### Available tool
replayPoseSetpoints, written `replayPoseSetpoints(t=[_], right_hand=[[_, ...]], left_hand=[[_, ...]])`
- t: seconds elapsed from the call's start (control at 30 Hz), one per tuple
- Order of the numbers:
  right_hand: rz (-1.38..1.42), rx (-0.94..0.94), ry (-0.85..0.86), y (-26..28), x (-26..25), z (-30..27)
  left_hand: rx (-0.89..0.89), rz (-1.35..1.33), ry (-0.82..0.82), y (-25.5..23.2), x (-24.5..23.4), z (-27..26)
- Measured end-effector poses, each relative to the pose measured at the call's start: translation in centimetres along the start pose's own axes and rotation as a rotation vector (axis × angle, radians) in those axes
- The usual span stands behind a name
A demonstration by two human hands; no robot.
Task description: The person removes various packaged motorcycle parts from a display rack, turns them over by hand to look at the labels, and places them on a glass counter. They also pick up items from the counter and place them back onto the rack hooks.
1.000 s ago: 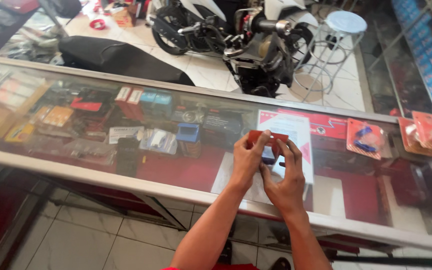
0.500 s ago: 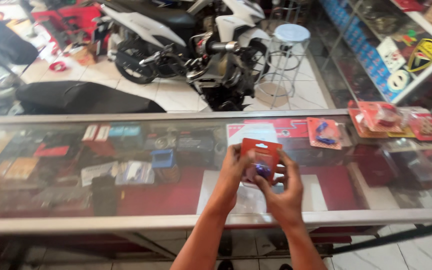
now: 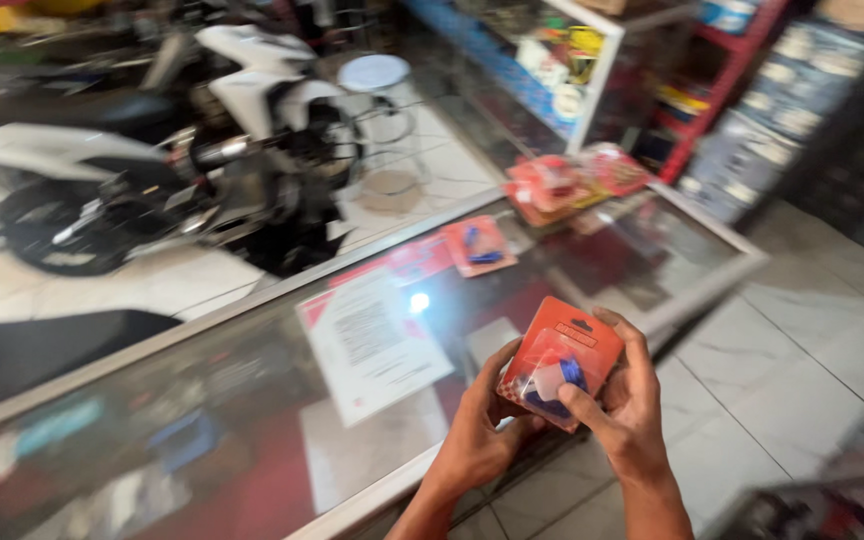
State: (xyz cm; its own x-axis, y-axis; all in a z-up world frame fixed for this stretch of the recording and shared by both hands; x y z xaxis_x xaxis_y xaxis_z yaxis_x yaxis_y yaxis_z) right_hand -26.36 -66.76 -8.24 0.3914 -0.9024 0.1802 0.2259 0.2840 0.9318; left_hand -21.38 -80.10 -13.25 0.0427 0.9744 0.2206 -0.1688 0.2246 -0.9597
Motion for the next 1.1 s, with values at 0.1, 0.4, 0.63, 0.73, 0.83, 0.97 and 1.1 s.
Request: replayPoseSetpoints(t=[0.1,0.4,0.63,0.73,0.83,0.97,1.1], right_hand=[[-0.151,-0.040,-0.124,1.8,-4.3,-1.1],[-0.343,-0.041,-0.369,7.1,-15.7,-5.6],[-0.417,-0.164,-0.542,11.0,-22.6,-9.1],[-0.432,-0.119,-0.578,12.1,-25.2,-10.5],[-0.469,-0.163,-0.572,13.3,-26.8,-11.7],[-0.524,-0.128,-0.627,14.1,-28.6,-13.9],[-0.745,-0.058,-0.788,15.9,-30.9,-16.9]], left_hand=[[-0.075,-0.053,0.095,0.9,3.9,1.5],[-0.086,-0.122,0.371,3.3,16.7,5.4],[0.009,0.111,0.693,2.1,25.0,7.7],[0.021,-0.051,0.831,1.5,28.3,8.3],[0.018,-0.118,0.818,1.9,31.7,9.7],[-0.257,-0.206,0.676,4.3,37.2,10.9],[-0.336,-0.165,0.722,5.1,42.4,10.1]])
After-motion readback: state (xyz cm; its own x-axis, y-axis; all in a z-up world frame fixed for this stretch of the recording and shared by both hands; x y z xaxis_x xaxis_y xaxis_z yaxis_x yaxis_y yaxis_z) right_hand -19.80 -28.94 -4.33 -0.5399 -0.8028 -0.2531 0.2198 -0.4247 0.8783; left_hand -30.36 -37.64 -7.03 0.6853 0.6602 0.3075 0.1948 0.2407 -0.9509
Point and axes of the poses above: each hand's wrist, its own z-axis towards the middle knuckle, its own x-axis out of the palm, y = z × x, the point moved 9 cm from there along z, towards the middle knuckle, and after that the axes turned 2 degrees about z, right-handed, at the moved point
